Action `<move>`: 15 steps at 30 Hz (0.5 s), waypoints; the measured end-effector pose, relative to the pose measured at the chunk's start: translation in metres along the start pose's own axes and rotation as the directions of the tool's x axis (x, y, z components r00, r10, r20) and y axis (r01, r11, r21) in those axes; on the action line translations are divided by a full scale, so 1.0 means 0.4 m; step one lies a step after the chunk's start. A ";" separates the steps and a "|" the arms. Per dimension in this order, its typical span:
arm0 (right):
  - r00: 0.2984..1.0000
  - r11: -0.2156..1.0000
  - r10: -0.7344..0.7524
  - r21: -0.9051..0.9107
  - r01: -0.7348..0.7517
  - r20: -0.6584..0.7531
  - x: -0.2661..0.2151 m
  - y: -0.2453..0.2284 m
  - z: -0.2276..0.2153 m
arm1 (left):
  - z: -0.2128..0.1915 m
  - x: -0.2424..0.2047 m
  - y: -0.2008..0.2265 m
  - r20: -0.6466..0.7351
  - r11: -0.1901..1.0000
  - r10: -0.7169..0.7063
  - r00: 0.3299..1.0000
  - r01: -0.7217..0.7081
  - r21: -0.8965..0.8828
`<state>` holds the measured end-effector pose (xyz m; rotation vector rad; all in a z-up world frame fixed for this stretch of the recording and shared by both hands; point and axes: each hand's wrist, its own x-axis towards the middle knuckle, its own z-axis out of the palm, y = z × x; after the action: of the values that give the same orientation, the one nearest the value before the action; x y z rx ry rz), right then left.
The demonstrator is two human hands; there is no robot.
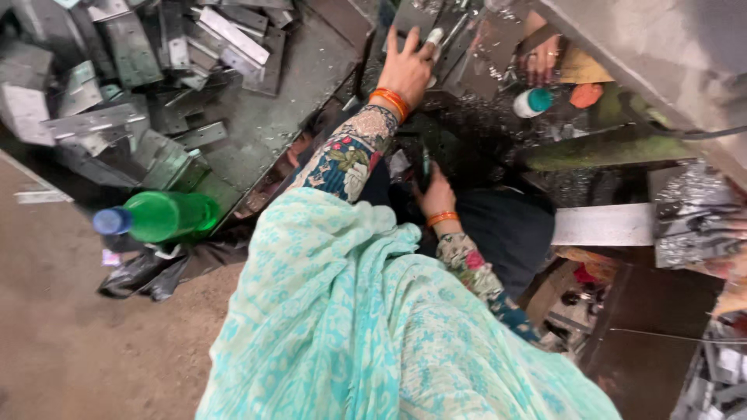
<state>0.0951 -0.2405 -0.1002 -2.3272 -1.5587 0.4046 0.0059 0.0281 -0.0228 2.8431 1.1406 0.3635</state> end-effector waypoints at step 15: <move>0.928 0.964 0.089 -0.267 0.012 0.362 0.164 -0.153 -0.295 | 0.036 0.032 0.064 -0.136 0.991 -0.059 0.989 0.074 0.111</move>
<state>0.1148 -0.1691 0.0285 -2.6026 -1.8382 0.7250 0.0355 0.0190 -0.0307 2.9082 1.3181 0.5048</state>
